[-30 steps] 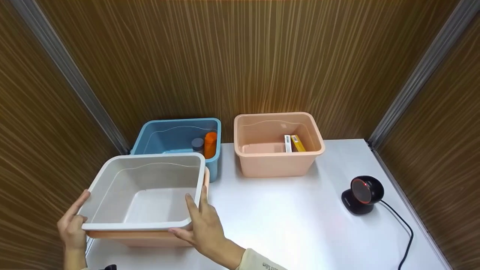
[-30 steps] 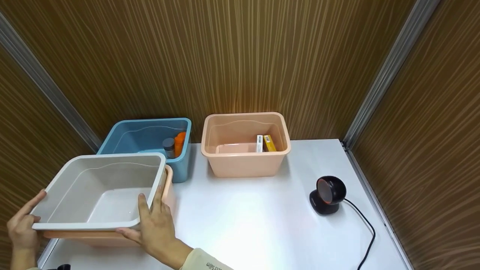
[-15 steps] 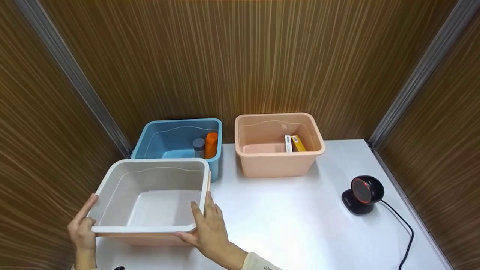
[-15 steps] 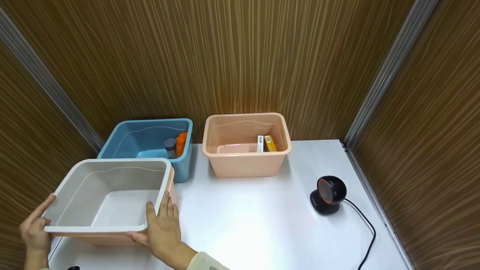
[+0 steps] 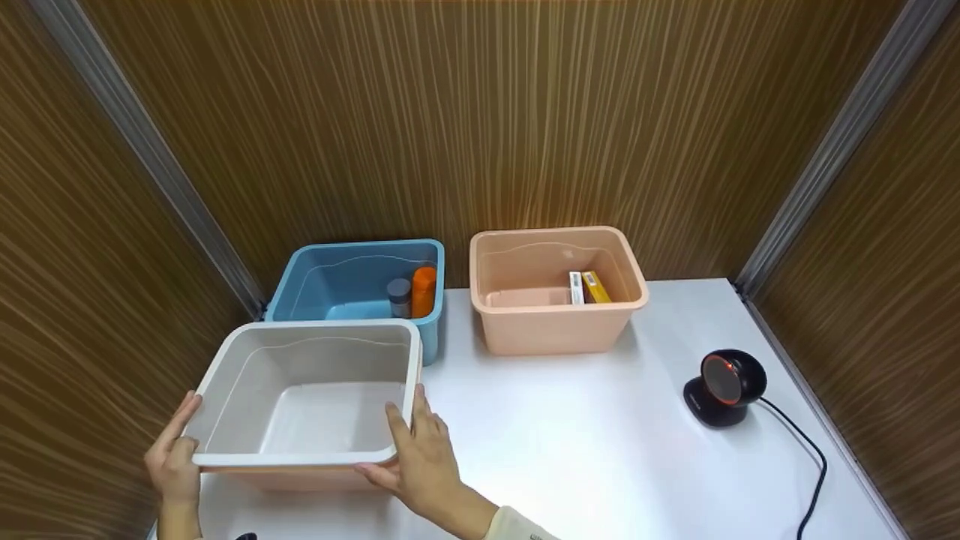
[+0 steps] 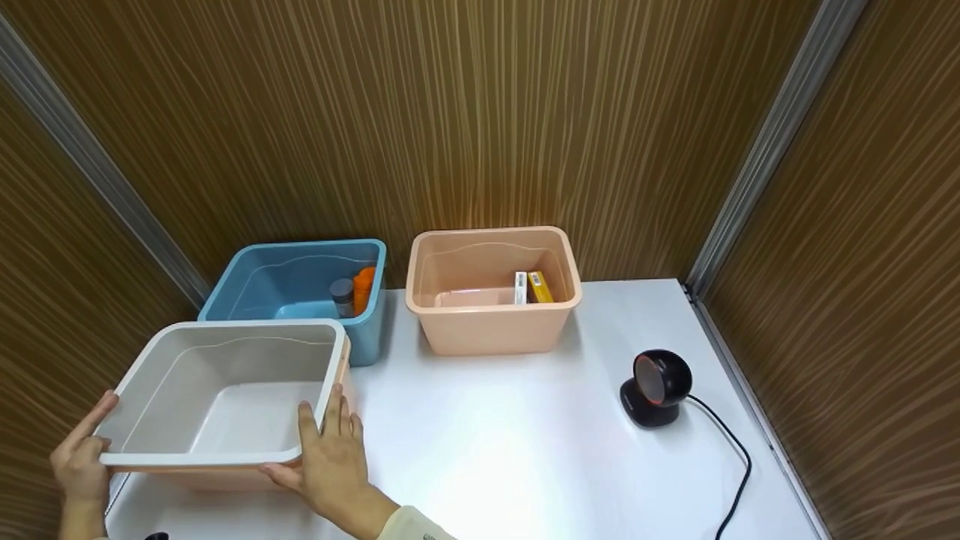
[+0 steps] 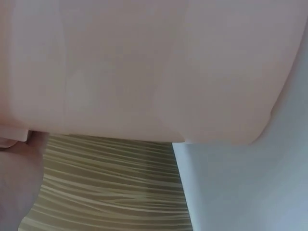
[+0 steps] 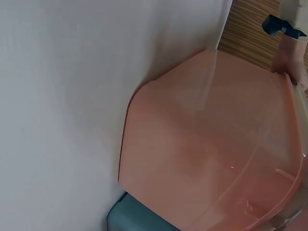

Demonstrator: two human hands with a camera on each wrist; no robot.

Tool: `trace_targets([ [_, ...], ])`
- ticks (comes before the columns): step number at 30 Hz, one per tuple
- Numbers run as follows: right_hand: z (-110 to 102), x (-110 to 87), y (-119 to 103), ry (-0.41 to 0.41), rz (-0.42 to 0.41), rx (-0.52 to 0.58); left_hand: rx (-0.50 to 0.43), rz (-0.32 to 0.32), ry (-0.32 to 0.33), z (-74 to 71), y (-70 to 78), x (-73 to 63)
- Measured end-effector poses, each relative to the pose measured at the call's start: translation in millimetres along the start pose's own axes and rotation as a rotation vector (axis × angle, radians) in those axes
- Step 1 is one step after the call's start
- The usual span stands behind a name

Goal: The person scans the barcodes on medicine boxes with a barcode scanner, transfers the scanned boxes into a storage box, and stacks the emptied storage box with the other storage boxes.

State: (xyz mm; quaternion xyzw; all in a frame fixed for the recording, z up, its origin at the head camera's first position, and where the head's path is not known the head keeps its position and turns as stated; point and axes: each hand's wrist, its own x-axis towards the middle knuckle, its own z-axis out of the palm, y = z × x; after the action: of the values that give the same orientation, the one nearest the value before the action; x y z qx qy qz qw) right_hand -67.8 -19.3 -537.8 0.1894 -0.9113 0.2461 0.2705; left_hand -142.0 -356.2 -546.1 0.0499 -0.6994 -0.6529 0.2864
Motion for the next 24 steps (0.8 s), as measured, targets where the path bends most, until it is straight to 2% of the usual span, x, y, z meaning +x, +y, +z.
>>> trace_targets([
  [4,-10.5,-0.7,7.2,-0.114,0.020,0.104,0.290,-0.081,-0.001,-3.5,17.0,-5.9],
  [5,-14.8,-1.7,11.1,-0.159,0.032,0.141,0.356,-0.082,0.009,-3.3,23.7,-9.9],
  [6,-19.5,-3.2,15.8,-0.196,0.045,0.174,0.404,-0.058,0.033,-2.0,30.7,-14.9],
  [9,-34.0,-9.1,33.1,-0.230,0.058,0.220,0.487,0.081,0.079,8.9,55.0,-34.9],
  [12,-48.5,-16.5,52.3,-0.169,0.046,0.151,0.455,0.298,0.050,35.5,76.3,-57.2],
  [15,-62.3,-23.5,69.9,-0.096,0.034,0.070,0.419,0.469,-0.037,67.4,91.9,-77.6],
  [17,-71.6,-27.8,79.7,-0.075,0.041,0.036,0.408,0.542,-0.114,88.4,99.3,-89.3],
  [22,-93.1,-38.4,98.7,-0.108,0.083,-0.018,0.365,0.708,-0.275,138.5,105.3,-114.5],
  [24,-100.9,-42.6,105.1,-0.126,0.097,-0.041,0.353,0.760,-0.320,157.9,105.9,-125.0],
])
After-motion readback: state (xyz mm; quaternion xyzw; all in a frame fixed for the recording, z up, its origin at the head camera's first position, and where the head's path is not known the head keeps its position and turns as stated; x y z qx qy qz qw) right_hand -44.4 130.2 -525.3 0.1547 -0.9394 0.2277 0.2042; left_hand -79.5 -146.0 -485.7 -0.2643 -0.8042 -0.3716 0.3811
